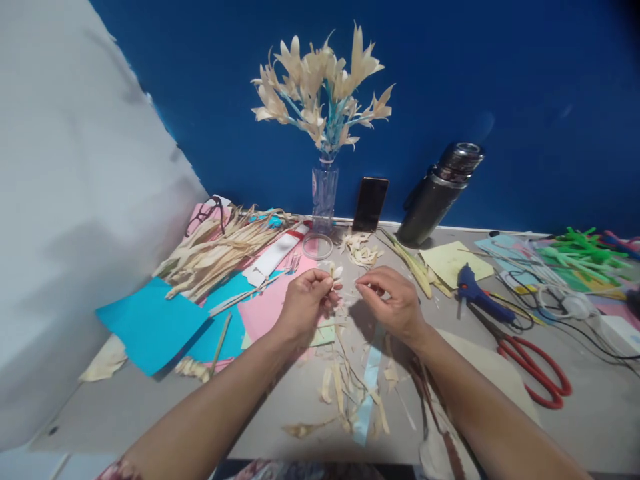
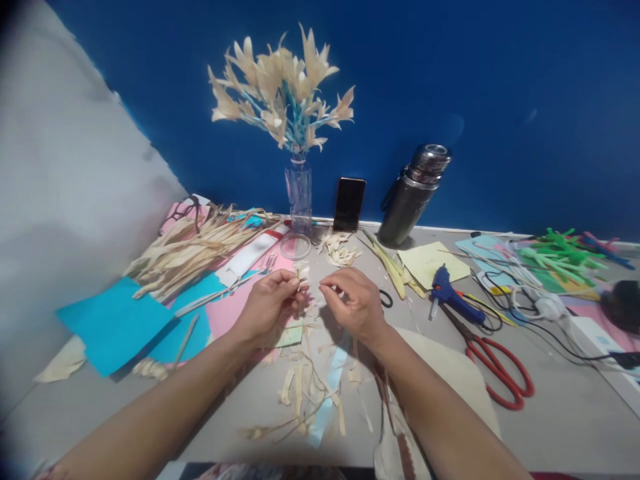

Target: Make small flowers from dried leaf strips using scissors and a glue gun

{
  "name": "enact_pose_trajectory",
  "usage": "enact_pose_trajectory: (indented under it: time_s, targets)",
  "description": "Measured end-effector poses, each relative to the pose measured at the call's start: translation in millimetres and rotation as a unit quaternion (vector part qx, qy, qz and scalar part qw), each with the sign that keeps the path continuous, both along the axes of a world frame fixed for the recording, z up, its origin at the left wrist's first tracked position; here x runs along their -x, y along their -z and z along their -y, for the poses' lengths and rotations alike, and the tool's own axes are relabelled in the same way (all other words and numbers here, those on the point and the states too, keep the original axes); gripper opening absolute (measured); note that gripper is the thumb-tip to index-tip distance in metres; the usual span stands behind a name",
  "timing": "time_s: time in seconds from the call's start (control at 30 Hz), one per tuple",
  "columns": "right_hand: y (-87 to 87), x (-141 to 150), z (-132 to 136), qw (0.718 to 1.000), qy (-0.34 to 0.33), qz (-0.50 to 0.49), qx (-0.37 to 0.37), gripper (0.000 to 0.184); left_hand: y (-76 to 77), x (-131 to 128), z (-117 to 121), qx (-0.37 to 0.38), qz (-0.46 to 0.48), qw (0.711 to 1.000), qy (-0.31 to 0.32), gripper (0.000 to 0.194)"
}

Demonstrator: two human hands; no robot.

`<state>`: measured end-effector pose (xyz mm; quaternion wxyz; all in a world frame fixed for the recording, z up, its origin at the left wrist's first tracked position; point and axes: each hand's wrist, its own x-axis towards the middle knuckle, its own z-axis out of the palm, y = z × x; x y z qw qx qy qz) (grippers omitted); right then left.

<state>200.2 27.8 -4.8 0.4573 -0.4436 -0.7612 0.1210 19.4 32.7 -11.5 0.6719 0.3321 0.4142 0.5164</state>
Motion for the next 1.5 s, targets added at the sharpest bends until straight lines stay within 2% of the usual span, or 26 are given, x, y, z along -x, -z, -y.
enact_pose_trajectory:
  time_s: [0.07, 0.13, 0.27, 0.4, 0.53, 0.73, 0.83, 0.93, 1.03, 1.13, 1.3, 1.5]
  targets:
    - [-1.3, 0.5, -0.6, 0.998, -0.001, -0.025, 0.06, 0.015, 0.5, -0.4, -0.6, -0.021, -0.029, 0.999, -0.018, 0.023]
    - [-1.0, 1.1, -2.2, 0.986, -0.002, -0.062, 0.156, 0.018, 0.5, -1.8, -0.2, -0.032, -0.037, 0.998, -0.026, 0.023]
    - [2.3, 3.1, -5.8, 0.927, -0.02, -0.172, 0.331, 0.035, -2.2, -5.6, 4.1, -0.033, -0.021, 0.999, 0.002, 0.02]
    - [4.8, 7.2, -5.2, 0.862, -0.069, -0.279, 0.417, 0.035, -8.0, -8.3, 9.8, -0.068, -0.075, 0.995, 0.026, 0.017]
    - [6.0, 10.6, -3.5, 0.813, -0.066, -0.38, 0.436, 0.033, -8.9, -9.1, 11.5, -0.065, -0.11, 0.991, 0.029, 0.015]
    - [3.9, 12.1, -3.2, 0.76, -0.067, -0.446, 0.468, 0.033, 4.3, -5.2, 3.9, -0.014, -0.017, 1.0, 0.018, 0.022]
    - [2.5, 14.4, -2.6, 0.754, -0.043, -0.471, 0.455, 0.036, 7.7, -5.1, 2.5, 0.006, 0.009, 1.0, 0.005, 0.026]
    - [2.2, 17.1, -1.4, 0.75, -0.026, -0.485, 0.449, 0.038, 7.4, -8.0, 4.6, -0.013, -0.005, 1.0, -0.019, 0.025]
    - [2.6, 19.6, 0.7, 0.738, -0.034, -0.491, 0.462, 0.038, 4.6, -10.9, 7.9, -0.045, -0.04, 0.997, -0.049, 0.02]
    - [2.4, 22.1, 3.0, 0.729, -0.04, -0.497, 0.469, 0.037, -0.2, -12.1, 10.4, -0.058, -0.072, 0.994, -0.053, 0.017]
    - [0.7, 25.0, 5.1, 0.726, -0.032, -0.507, 0.463, 0.037, -6.8, -14.7, 14.0, -0.084, -0.12, 0.987, -0.064, 0.015]
    - [1.7, 25.0, 6.7, 0.722, -0.076, -0.486, 0.487, 0.035, -5.1, -17.4, 15.0, -0.089, -0.109, 0.988, -0.067, 0.015]
